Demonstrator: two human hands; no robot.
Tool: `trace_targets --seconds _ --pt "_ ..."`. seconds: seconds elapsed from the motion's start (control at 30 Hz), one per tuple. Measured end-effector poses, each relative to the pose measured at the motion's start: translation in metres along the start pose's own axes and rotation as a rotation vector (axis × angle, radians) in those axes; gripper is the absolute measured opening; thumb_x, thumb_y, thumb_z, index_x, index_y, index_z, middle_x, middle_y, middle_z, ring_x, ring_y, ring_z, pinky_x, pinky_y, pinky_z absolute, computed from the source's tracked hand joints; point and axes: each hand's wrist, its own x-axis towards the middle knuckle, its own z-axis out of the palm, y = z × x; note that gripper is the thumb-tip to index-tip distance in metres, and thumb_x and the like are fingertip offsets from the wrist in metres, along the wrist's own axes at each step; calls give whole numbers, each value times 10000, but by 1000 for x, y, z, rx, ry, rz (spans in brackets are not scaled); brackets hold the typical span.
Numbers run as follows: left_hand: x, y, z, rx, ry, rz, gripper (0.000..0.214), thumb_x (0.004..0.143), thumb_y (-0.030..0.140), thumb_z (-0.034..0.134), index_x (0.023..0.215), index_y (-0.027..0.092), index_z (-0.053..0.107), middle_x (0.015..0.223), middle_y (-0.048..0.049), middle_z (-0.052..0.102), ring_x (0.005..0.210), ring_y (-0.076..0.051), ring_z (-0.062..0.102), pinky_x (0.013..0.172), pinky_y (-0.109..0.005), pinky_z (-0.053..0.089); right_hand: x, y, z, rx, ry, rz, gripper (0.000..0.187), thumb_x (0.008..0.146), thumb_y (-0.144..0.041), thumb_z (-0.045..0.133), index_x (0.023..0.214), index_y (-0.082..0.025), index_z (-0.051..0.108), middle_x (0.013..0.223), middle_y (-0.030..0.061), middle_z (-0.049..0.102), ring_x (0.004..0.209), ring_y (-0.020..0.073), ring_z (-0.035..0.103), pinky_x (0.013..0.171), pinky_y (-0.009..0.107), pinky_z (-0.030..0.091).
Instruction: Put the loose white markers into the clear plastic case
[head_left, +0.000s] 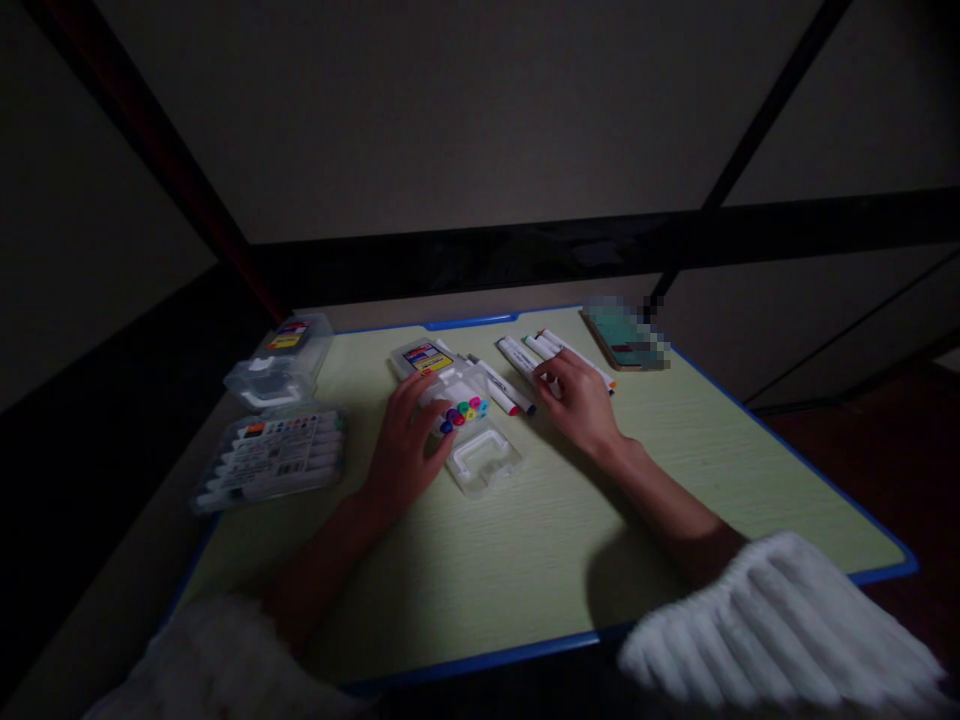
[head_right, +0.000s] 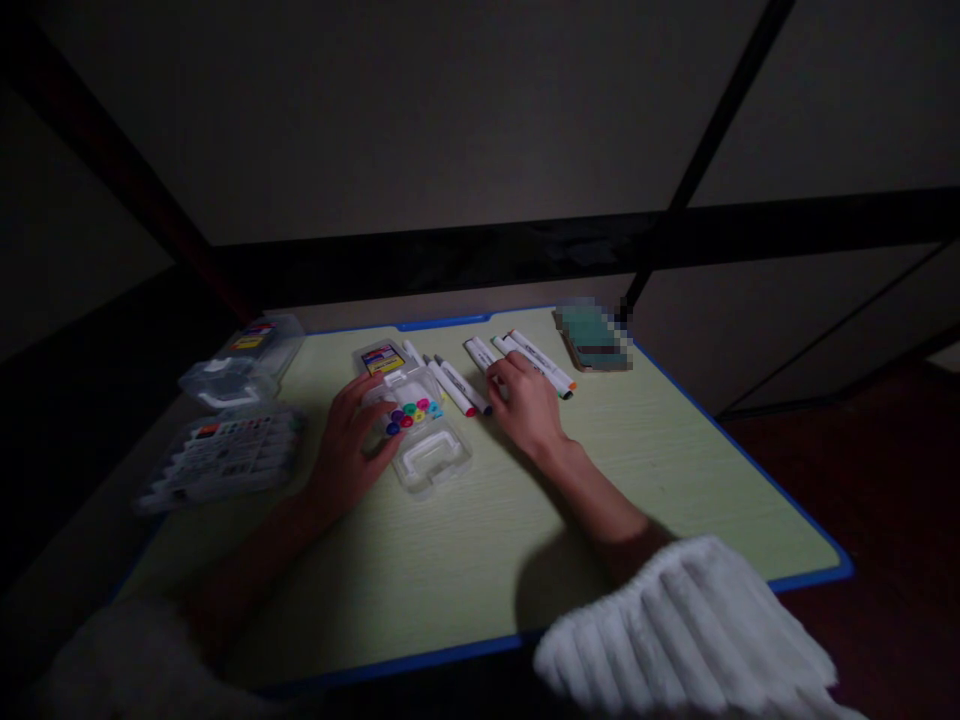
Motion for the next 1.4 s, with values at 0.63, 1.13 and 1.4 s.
trace_targets --seconds 0.63,1.13,1.4 --pt "0 1 -1 11 4 9 282 777 157 579 1031 201 465 1235 -115 448 1218 -281 394 989 -485 393 1 7 2 -246 -224 108 153 765 -164 495 851 -171 621 877 60 613 767 183 575 626 266 368" --pt "1 1 -1 8 -2 6 276 778 153 578 1026 201 466 1242 -114 443 1222 -280 390 994 -481 390 1 4 0 -357 -291 165 227 786 -168 482 973 -169 610 976 67 627 842 204 599 674 301 362" --pt "-1 0 -1 8 -6 -4 294 777 159 581 1042 215 466 1260 -108 441 1234 -277 381 990 -489 388 0 4 0 -388 -280 185 238 776 -178 496 997 -157 582 994 85 630 872 239 596 696 330 347"
